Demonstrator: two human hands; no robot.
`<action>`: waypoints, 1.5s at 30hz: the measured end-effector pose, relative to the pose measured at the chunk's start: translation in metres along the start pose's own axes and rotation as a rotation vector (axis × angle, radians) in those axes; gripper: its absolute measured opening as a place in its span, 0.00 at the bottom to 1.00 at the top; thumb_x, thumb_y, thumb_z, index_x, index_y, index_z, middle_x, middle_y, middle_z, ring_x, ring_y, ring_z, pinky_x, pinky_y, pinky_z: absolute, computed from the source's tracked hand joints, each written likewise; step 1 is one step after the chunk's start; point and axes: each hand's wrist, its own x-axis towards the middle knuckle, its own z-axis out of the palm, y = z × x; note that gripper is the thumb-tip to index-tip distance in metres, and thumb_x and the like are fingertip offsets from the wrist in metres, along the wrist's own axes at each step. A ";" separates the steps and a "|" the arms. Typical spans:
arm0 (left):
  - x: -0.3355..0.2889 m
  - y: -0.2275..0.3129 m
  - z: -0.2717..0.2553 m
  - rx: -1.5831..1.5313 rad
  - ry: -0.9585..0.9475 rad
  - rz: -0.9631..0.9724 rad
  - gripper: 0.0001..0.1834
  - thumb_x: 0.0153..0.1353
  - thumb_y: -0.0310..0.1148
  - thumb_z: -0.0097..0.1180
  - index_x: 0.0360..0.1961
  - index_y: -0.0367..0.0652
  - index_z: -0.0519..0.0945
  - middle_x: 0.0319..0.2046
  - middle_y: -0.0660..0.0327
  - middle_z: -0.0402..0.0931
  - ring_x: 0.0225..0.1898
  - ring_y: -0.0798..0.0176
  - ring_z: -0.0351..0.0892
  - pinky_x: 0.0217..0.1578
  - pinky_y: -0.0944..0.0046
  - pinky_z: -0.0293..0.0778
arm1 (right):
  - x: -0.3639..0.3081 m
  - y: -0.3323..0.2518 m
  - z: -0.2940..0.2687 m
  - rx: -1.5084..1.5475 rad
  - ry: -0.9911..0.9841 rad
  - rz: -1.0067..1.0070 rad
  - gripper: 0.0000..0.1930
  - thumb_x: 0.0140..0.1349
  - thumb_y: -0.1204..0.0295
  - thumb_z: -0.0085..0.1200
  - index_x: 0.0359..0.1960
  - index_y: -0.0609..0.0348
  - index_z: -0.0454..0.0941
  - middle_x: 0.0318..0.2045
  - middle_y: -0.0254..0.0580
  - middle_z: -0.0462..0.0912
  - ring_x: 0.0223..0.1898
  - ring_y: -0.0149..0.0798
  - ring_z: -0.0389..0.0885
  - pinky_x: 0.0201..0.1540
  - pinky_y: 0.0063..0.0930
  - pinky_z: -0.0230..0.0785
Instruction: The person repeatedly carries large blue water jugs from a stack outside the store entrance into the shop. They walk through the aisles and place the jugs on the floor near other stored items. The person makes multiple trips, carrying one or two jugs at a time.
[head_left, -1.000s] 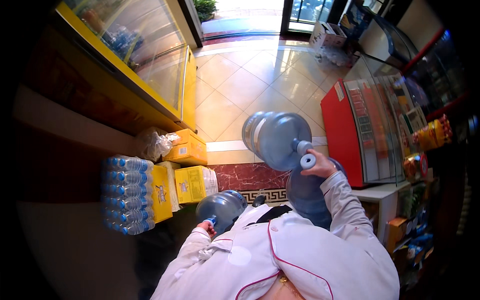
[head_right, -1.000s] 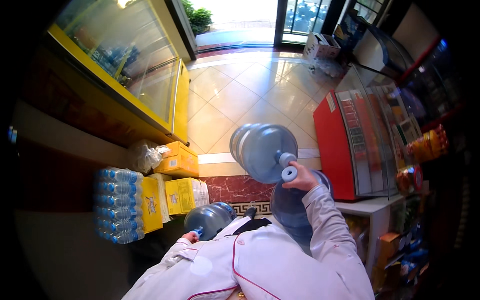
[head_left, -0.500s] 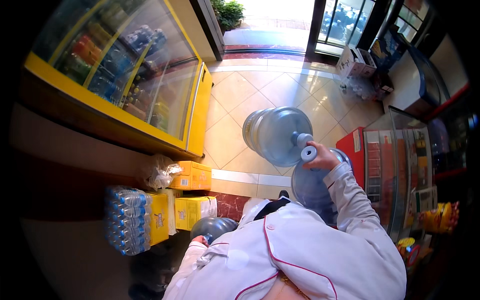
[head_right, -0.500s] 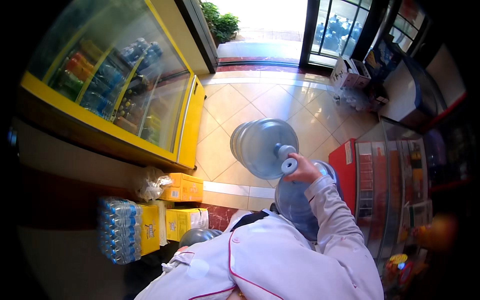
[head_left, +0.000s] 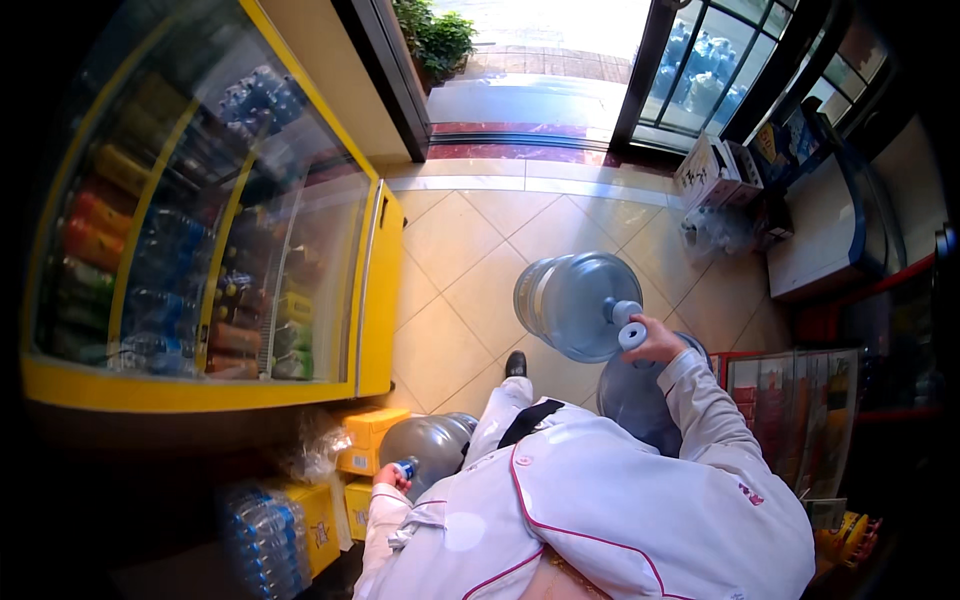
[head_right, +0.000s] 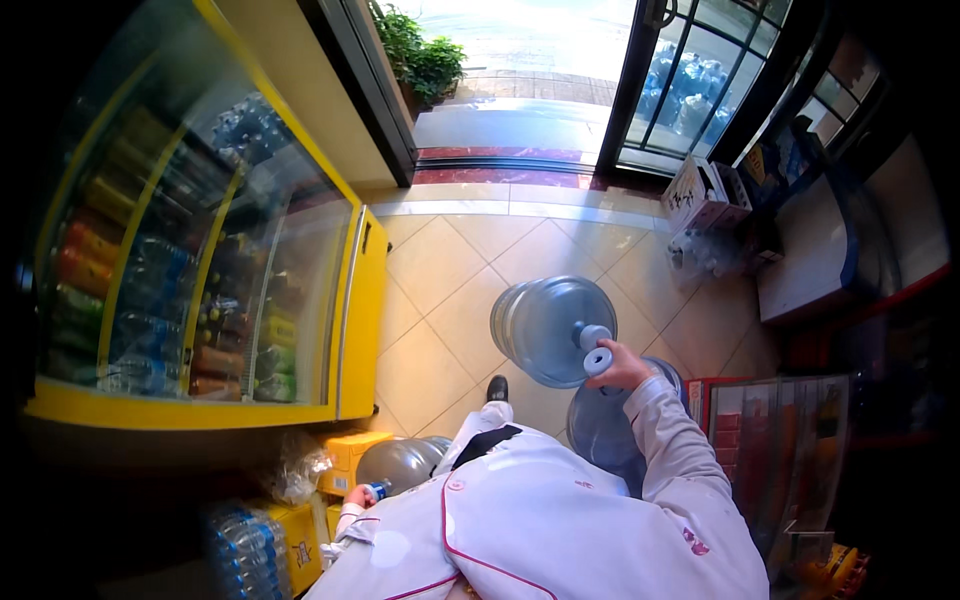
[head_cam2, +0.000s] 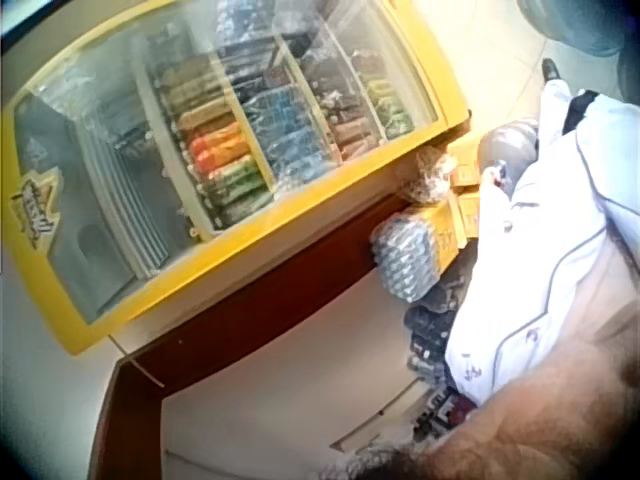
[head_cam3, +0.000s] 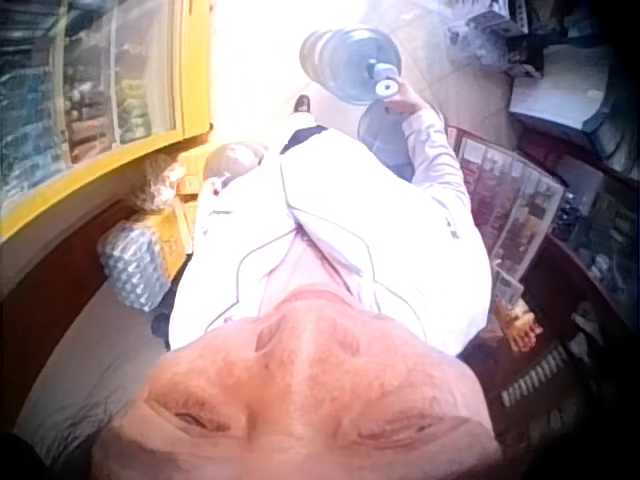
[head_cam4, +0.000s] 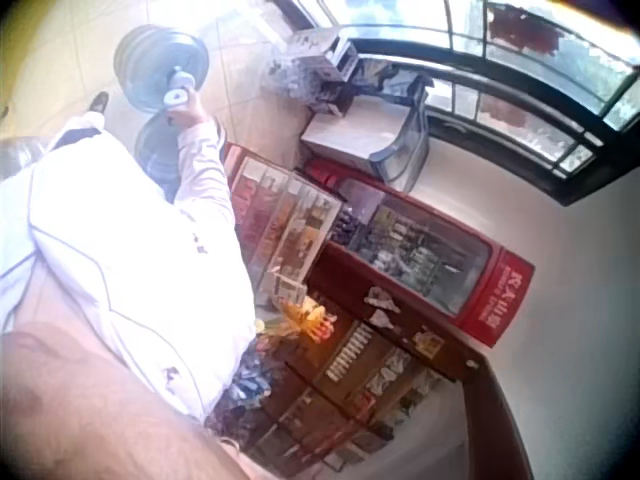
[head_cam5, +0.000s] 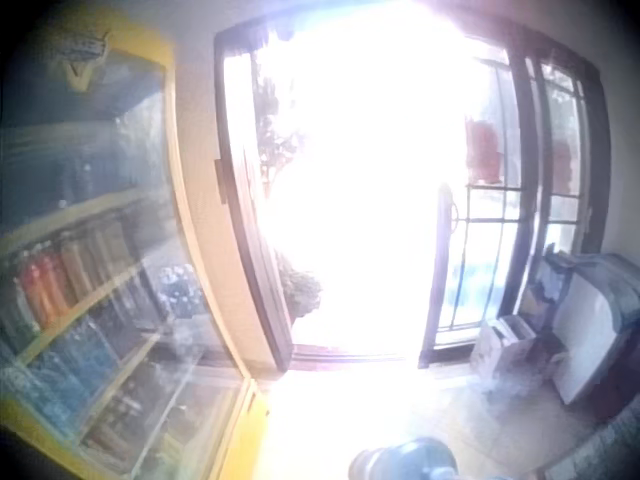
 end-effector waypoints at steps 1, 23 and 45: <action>-0.003 0.031 0.036 -0.016 -0.006 -0.005 0.11 0.52 0.36 0.46 0.15 0.48 0.65 0.09 0.67 0.58 0.10 0.67 0.59 0.19 0.60 0.74 | 0.008 -0.012 -0.016 -0.009 0.027 0.004 0.44 0.30 0.64 0.72 0.53 0.73 0.68 0.41 0.48 0.79 0.45 0.39 0.78 0.51 0.29 0.68; -0.150 0.643 0.469 -0.096 -0.187 0.613 0.12 0.56 0.33 0.47 0.17 0.44 0.68 0.12 0.67 0.62 0.12 0.71 0.64 0.15 0.66 0.73 | 0.361 -0.084 -0.313 0.133 0.147 0.011 0.43 0.31 0.66 0.71 0.53 0.71 0.67 0.42 0.49 0.78 0.46 0.41 0.77 0.51 0.28 0.67; -0.122 1.045 0.889 0.109 -0.409 0.567 0.13 0.56 0.31 0.46 0.15 0.45 0.68 0.11 0.68 0.62 0.13 0.72 0.65 0.17 0.67 0.73 | 0.668 -0.184 -0.507 0.207 0.294 0.234 0.43 0.29 0.66 0.72 0.54 0.67 0.68 0.45 0.48 0.77 0.48 0.41 0.75 0.54 0.29 0.64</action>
